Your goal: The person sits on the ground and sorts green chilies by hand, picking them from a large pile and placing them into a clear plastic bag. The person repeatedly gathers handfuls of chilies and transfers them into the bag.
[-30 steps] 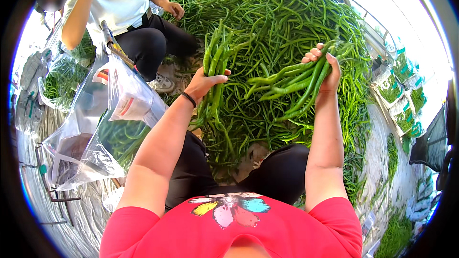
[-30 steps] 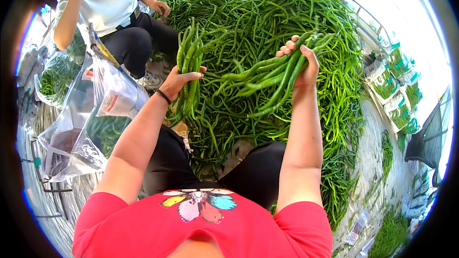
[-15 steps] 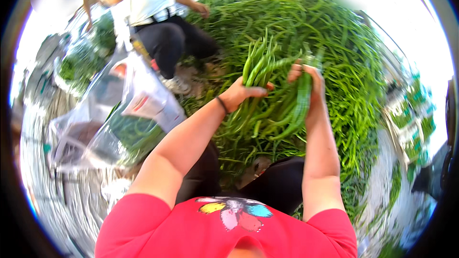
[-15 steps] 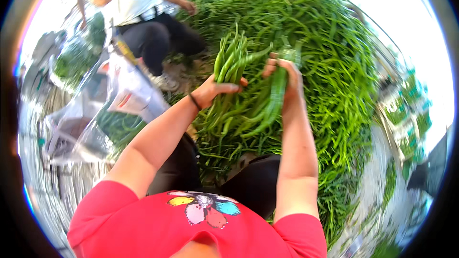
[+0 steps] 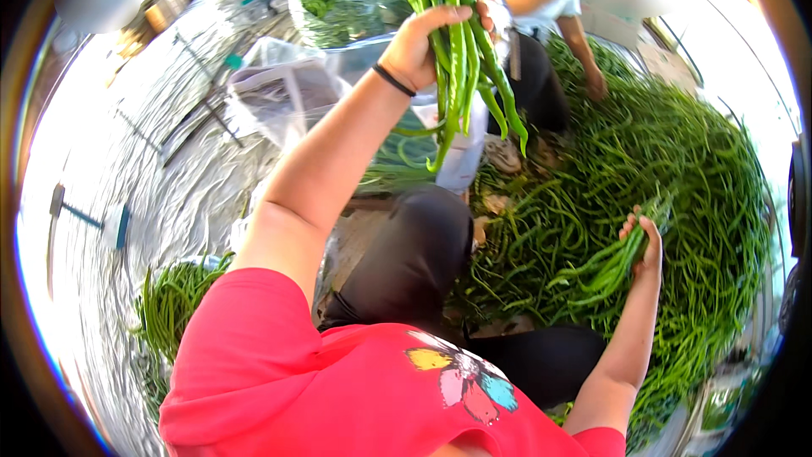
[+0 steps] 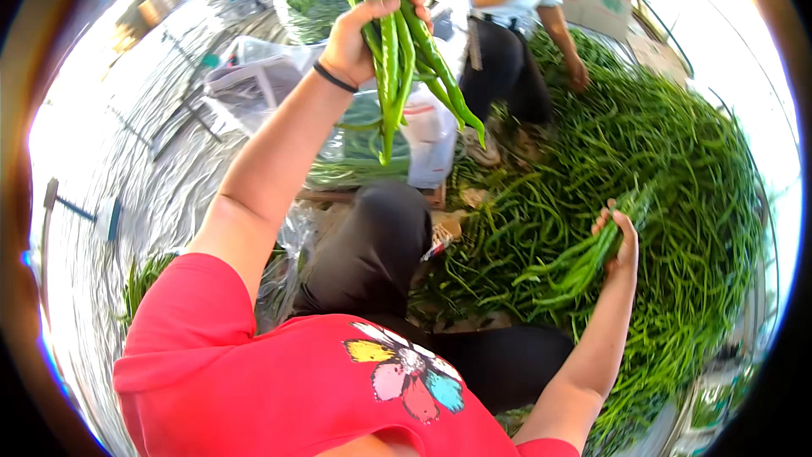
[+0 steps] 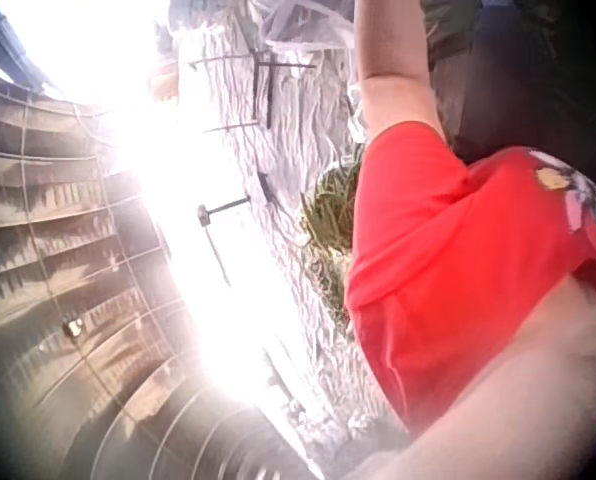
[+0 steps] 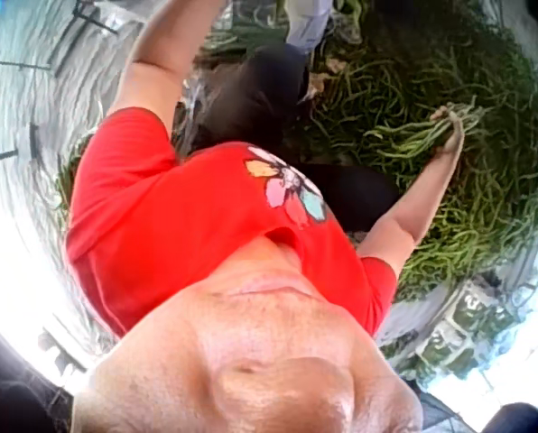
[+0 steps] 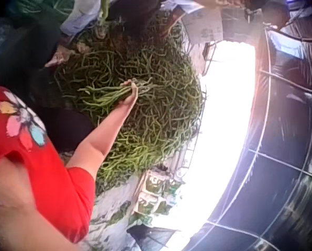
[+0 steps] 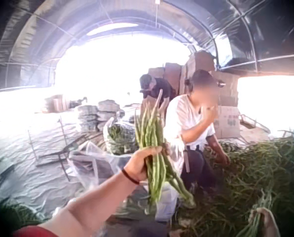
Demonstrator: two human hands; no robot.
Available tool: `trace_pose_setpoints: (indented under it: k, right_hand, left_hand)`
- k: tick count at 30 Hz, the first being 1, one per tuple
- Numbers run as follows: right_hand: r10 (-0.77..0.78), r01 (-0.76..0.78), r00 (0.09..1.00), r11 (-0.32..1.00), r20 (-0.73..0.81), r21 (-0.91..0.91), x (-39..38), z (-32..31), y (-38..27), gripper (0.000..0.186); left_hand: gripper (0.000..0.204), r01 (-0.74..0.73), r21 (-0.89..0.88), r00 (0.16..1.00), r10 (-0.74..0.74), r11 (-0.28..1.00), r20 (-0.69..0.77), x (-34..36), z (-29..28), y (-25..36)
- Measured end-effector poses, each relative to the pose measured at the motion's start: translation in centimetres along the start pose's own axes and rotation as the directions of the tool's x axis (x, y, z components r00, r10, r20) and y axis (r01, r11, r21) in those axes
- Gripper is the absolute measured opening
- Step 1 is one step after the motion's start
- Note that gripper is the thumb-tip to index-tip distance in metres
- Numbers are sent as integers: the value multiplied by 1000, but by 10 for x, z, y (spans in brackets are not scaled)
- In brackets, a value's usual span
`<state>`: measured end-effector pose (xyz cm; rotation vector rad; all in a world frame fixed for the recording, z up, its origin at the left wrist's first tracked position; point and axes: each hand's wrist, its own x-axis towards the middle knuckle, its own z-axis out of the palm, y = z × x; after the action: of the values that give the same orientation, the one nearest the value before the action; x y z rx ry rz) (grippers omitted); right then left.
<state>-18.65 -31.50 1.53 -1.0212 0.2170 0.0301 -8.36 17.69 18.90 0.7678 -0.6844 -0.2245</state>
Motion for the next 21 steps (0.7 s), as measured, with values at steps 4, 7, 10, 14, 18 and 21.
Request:
trace_pose_setpoints:
  k: [4, 7, 10, 14, 18, 21]
  right_hand:
    - [4, -12, 996, 996, -94, -88, -4, -5, 18, 41]
    - [-5, -21, 983, 990, -186, -142, -19, -15, 22, 38]
    - [-5, -30, 962, 992, -274, -125, -31, -19, 30, 34]
    - [-50, -6, 917, 990, -395, -139, -50, -24, 20, 31]
    - [-13, -52, 886, 991, -464, -126, -61, -45, 20, 30]
    - [22, -95, 849, 989, -528, -110, -56, -51, 26, 28]
  left_hand:
    - [30, -61, 248, 997, 69, 967, -24, -13, -41, 93]
    - [35, -14, 486, 997, 48, 874, -56, -10, -64, 138]
    - [40, 96, 727, 992, -2, 679, -130, 8, -99, 171]
    - [42, 133, 991, 982, -135, -20, -134, 20, -130, 147]
    - [57, 44, 969, 945, -305, -243, -120, 11, -174, 73]
    - [59, 120, 957, 853, -465, -266, -236, -2, -212, 37]
